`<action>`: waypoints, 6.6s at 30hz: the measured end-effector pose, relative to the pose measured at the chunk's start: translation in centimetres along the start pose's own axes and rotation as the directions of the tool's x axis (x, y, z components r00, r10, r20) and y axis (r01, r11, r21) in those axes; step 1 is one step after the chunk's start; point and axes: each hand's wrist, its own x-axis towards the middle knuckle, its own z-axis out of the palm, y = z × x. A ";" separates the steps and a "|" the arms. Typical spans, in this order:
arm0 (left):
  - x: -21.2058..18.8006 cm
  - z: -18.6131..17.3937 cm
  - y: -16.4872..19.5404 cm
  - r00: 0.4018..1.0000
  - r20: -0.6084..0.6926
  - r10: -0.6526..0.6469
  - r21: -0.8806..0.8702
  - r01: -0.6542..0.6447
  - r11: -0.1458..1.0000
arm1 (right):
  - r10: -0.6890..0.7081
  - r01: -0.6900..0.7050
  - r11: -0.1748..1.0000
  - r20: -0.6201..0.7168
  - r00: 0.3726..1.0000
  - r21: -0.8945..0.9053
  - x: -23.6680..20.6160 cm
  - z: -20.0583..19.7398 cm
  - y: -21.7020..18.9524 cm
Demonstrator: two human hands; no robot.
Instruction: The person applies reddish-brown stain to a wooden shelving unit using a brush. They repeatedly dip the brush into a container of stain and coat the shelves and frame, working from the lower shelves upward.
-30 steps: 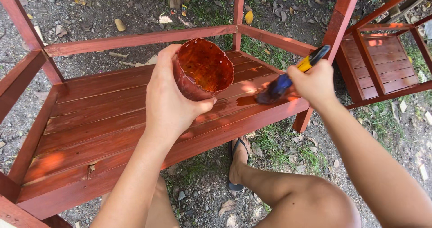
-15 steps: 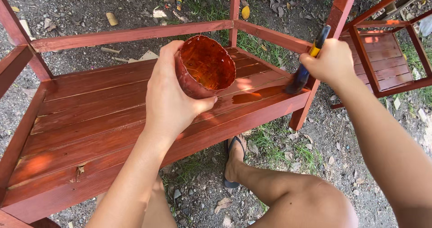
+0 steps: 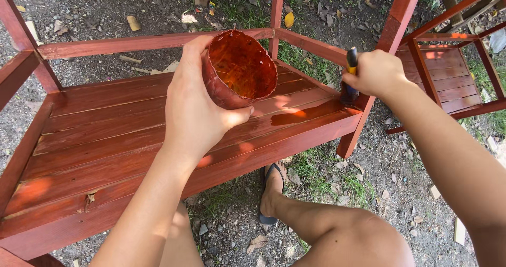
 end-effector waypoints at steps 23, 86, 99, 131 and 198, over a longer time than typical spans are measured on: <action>0.5 -1.1 0.1 0.999 -0.050 0.018 0.010 -0.017 1.000 | -0.316 0.336 0.934 0.161 0.935 -0.118 -0.4 -3.6 -6.1; -1.6 -6.0 -0.4 0.986 -0.167 0.023 0.075 -0.010 0.997 | 0.091 -0.033 0.491 -0.014 0.996 0.871 2.7 -0.2 -10.5; -1.5 -5.2 0.1 0.987 -0.156 0.035 0.064 -0.025 0.998 | -0.257 0.304 0.902 -0.184 0.949 0.305 1.4 1.3 -14.1; -1.4 -5.3 0.8 0.992 -0.125 0.024 0.050 -0.018 0.999 | -0.191 0.096 0.736 0.070 0.979 0.670 -1.7 -3.3 -2.2; -2.6 -12.1 -2.0 0.962 -0.198 0.188 0.194 -0.150 0.970 | -0.722 0.075 -0.215 -0.210 0.659 0.974 -3.3 -3.6 -26.6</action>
